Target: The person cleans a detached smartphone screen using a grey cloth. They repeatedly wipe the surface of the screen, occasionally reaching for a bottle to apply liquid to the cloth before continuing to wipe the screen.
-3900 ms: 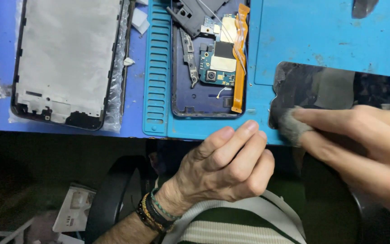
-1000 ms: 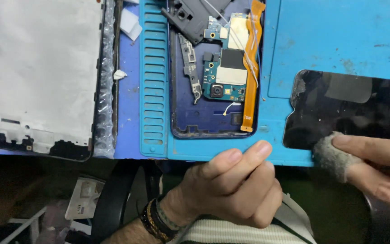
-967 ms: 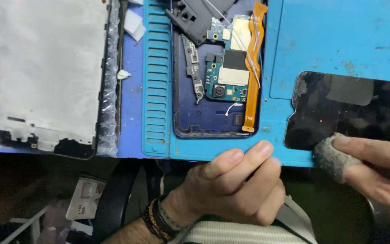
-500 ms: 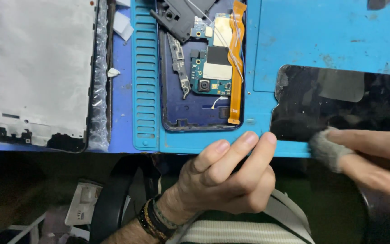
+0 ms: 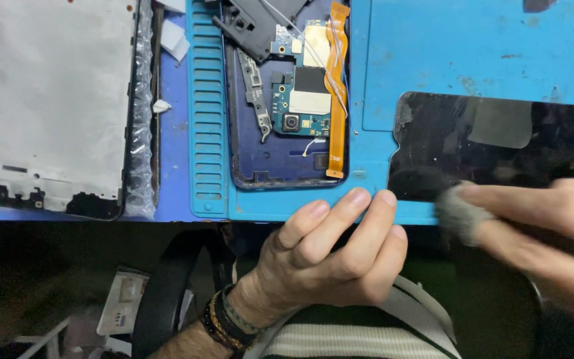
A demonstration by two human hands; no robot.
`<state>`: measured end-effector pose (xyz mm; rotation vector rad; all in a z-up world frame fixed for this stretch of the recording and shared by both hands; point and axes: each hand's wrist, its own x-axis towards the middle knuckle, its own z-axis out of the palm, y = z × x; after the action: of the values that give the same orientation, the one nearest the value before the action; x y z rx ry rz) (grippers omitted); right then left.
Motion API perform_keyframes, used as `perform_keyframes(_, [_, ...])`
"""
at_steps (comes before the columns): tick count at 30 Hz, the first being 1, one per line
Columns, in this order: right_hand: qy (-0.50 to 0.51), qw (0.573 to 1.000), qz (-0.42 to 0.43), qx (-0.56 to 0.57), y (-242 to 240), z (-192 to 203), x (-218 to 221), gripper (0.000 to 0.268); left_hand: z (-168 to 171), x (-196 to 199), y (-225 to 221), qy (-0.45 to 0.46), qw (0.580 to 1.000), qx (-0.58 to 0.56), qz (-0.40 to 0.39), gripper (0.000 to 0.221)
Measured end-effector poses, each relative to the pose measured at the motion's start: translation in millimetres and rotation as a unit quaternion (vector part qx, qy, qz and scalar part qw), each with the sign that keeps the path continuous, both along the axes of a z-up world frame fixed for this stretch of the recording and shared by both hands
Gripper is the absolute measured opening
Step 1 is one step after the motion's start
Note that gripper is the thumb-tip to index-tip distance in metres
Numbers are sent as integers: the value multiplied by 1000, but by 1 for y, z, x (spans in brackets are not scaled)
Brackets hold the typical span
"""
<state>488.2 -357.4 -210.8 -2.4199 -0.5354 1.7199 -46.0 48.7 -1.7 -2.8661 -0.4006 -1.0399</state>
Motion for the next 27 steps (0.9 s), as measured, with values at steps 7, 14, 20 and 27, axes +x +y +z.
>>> perform_keyframes(7, [63, 920, -344, -175, 14, -39, -8, 42, -5, 4, -4, -11, 999, 8, 31, 36])
perform_keyframes(14, [-270, 942, 145, 134, 309, 300, -324, 46, 0, 1, -2, -20, 999, 8, 36, 30])
perform_keyframes(20, [-218, 924, 89, 303, 307, 290, -330, 34, -1, -6, 2, -19, 999, -17, 36, 30])
perform_keyframes(27, [-288, 792, 296, 450, 304, 281, -332, 31, 0, -4, 5, -33, 999, -11, 37, 24])
